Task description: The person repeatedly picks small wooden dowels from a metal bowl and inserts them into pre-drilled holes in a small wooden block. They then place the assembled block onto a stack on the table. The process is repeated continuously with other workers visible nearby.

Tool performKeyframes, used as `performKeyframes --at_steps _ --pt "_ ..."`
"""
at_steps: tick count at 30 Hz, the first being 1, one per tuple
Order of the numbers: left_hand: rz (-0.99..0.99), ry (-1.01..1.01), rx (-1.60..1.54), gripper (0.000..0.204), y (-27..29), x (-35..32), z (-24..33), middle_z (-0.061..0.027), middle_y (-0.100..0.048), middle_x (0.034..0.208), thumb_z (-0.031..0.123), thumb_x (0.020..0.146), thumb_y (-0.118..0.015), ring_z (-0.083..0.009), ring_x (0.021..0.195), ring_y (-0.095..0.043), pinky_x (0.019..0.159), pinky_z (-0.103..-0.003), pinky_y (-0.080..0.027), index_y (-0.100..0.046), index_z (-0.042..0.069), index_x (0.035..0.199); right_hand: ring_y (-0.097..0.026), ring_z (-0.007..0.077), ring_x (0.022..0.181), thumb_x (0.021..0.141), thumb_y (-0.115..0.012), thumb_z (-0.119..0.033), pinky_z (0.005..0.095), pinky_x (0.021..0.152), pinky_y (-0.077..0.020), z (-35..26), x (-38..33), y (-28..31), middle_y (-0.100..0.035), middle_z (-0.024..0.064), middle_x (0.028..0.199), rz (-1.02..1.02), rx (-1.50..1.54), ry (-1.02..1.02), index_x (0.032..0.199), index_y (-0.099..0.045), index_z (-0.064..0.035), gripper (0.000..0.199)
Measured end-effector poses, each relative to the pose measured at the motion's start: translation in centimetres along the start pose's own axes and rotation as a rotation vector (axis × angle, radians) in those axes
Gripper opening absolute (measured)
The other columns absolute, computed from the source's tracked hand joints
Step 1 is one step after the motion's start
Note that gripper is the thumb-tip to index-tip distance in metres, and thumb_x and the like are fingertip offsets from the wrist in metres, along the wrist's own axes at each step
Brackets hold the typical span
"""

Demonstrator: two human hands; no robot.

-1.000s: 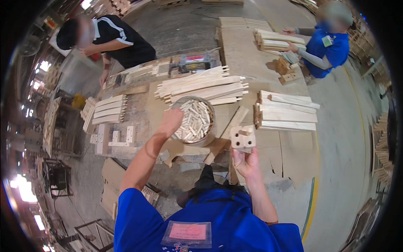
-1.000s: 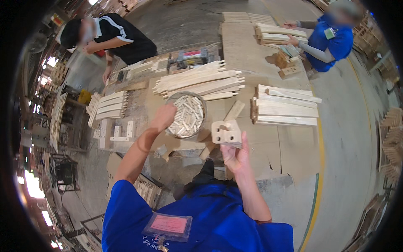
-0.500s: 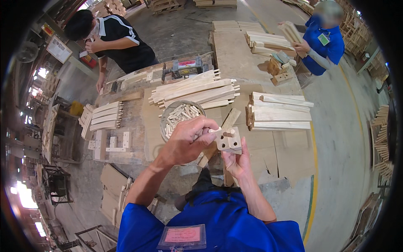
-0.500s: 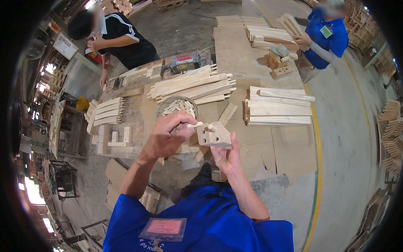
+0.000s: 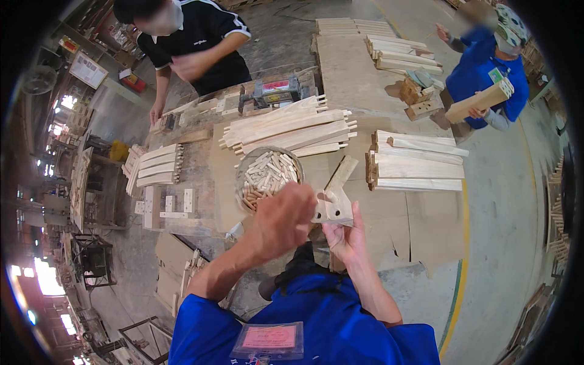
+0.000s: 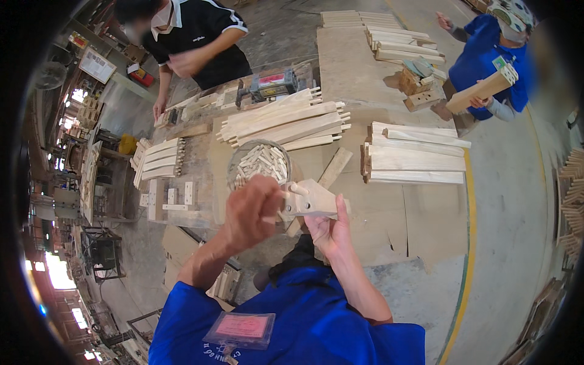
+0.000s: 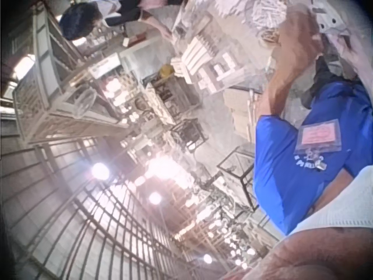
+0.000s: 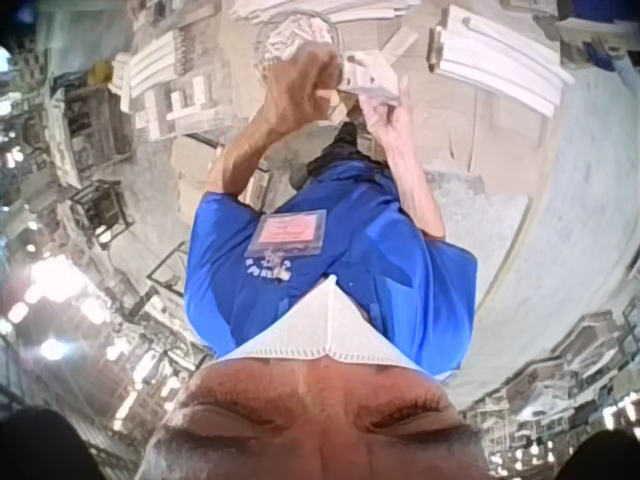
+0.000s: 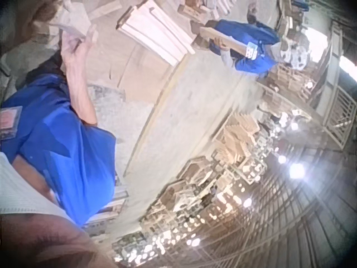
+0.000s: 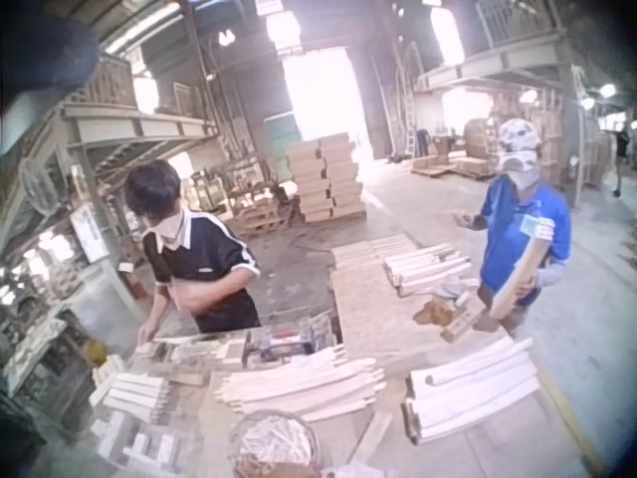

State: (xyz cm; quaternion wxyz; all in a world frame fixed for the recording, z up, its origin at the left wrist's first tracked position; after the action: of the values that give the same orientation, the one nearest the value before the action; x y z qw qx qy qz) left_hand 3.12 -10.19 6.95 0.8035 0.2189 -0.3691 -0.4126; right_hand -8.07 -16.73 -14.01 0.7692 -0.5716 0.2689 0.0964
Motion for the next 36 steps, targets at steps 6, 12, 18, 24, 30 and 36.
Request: performKeyframes --at_steps 6,12,18,24,30,36 --pt "-0.33 -0.099 0.079 0.013 -1.4 0.1 -0.1 -0.0097 -0.057 0.085 0.003 0.088 -0.064 -0.0297 0.064 -0.061 0.054 -0.041 -0.05 -0.058 0.003 0.099 -0.068 0.026 0.112 0.095 -0.067 -0.047 0.0441 0.089 -0.0618 0.1 -0.5 0.0 -0.069 0.0097 0.123 0.012 -0.015 0.004 0.127 -0.061 -0.0089 0.05" --pt "-0.227 -0.109 -0.061 0.013 -1.6 -0.1 0.8 -0.0079 -0.059 0.087 0.009 0.087 -0.069 -0.0296 0.064 -0.061 0.056 -0.037 -0.052 -0.062 0.004 0.097 -0.068 0.0259 0.11 0.096 -0.063 -0.05 0.0449 0.087 -0.0623 -1.1 -0.5 4.0 -0.069 0.0096 0.121 0.146 0.014 0.075 0.124 -0.064 -0.0108 0.048" --pt "0.015 0.051 -0.112 0.018 0.4 1.4 -14.4 -0.0133 -0.064 0.084 0.023 0.091 -0.071 -0.0317 0.078 -0.063 0.071 -0.04 -0.053 -0.071 0.006 0.095 -0.068 0.0304 0.111 0.095 -0.064 -0.051 0.0445 0.084 -0.0645 -0.5 -0.1 1.4 -0.067 0.0132 0.125 0.035 -0.042 0.119 0.129 -0.059 -0.0079 0.055" --pt "-0.162 0.266 0.71 0.017 -3.5 -4.3 -24.8 -0.0156 -0.06 0.098 0.025 0.085 -0.069 -0.0357 0.083 -0.062 0.07 -0.048 -0.05 -0.072 0.008 0.084 -0.071 0.0322 0.104 0.094 -0.068 -0.046 0.0446 0.083 -0.0649 0.0 0.2 -0.4 -0.068 0.0113 0.124 0.01 0.053 0.064 0.131 -0.061 -0.0101 0.052" --pt "0.264 0.111 0.305 0.008 0.8 -3.9 -19.9 -0.0072 -0.06 0.078 0.012 0.09 -0.065 -0.0236 0.073 -0.06 0.065 -0.038 -0.048 -0.068 0.004 0.087 -0.069 0.0314 0.109 0.091 -0.072 -0.047 0.0466 0.084 -0.0645 0.4 0.5 0.3 -0.067 0.0135 0.125 -0.106 0.042 0.001 0.132 -0.06 -0.009 0.057" --pt "0.352 0.305 -0.49 0.015 1.9 -4.6 -3.6 -0.0006 -0.061 0.08 0.015 0.103 -0.059 -0.0036 0.07 -0.052 0.062 -0.021 -0.043 -0.062 0.002 0.109 -0.069 0.0295 0.108 0.092 -0.071 -0.047 0.0434 0.085 -0.0645 -0.1 0.6 0.4 -0.067 0.0124 0.124 -0.025 0.051 0.075 0.129 -0.06 -0.0075 0.056"
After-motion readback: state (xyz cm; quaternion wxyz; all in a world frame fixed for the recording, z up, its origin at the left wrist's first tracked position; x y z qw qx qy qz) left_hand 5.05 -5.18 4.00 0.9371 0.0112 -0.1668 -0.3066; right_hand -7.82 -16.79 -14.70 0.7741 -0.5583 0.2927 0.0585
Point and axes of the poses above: each hand's wrist, its own x-axis towards the middle knuckle, its own y-axis out of the back of the hand, z = x × y, the point moved 6 cm from there along x, towards the middle knuckle
